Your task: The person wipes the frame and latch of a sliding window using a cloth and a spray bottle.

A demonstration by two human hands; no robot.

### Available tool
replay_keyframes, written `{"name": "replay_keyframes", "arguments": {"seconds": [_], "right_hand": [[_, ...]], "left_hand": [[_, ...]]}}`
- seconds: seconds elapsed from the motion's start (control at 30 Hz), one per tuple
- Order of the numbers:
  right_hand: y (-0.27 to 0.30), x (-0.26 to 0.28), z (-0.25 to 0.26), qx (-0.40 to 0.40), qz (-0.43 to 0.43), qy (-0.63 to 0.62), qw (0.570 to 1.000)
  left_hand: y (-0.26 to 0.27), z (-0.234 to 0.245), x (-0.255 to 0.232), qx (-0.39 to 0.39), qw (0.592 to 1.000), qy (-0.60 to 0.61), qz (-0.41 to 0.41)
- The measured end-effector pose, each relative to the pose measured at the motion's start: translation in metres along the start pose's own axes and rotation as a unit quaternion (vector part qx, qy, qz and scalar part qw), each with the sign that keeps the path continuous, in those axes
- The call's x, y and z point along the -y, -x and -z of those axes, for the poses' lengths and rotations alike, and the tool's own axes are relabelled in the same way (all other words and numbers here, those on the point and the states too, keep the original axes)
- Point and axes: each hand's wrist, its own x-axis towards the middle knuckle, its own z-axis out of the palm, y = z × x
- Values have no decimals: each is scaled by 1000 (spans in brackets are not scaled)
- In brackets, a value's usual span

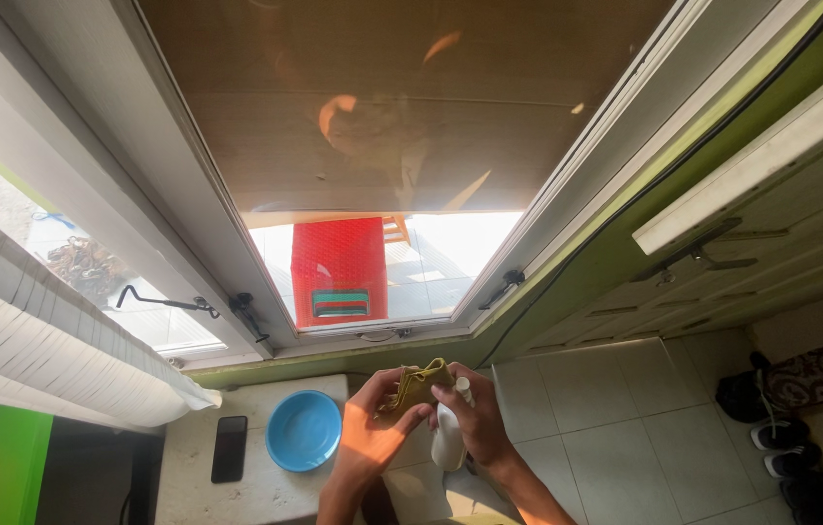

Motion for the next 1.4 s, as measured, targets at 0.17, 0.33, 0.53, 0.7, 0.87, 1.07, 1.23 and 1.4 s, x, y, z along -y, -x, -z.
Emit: {"name": "replay_keyframes", "arguments": {"seconds": [0.17, 0.33, 0.53, 0.7, 0.87, 1.07, 1.23, 1.4], "right_hand": [[5, -7, -4, 2, 31, -8, 999], [14, -5, -11, 12, -37, -4, 999], [18, 5, -10, 87, -8, 12, 996], [18, -4, -7, 85, 58, 40, 994], [17, -10, -7, 50, 58, -2, 997], [18, -3, -5, -16, 77, 36, 996], [24, 11, 1, -34, 104, 102, 989], [28, 16, 11, -6, 76, 81, 994]], "left_hand": [[10, -5, 11, -52, 987, -34, -149], [12, -5, 20, -121, 971, -45, -199], [13, 1, 1, -174, 942, -173, -228], [12, -2, -7, -192, 940, -162, -230], [12, -4, -10, -184, 941, -151, -241], [12, 1, -17, -82, 948, -180, -248], [10, -4, -19, -15, 964, -156, -216], [9, -18, -22, 14, 982, -94, -162]]}}
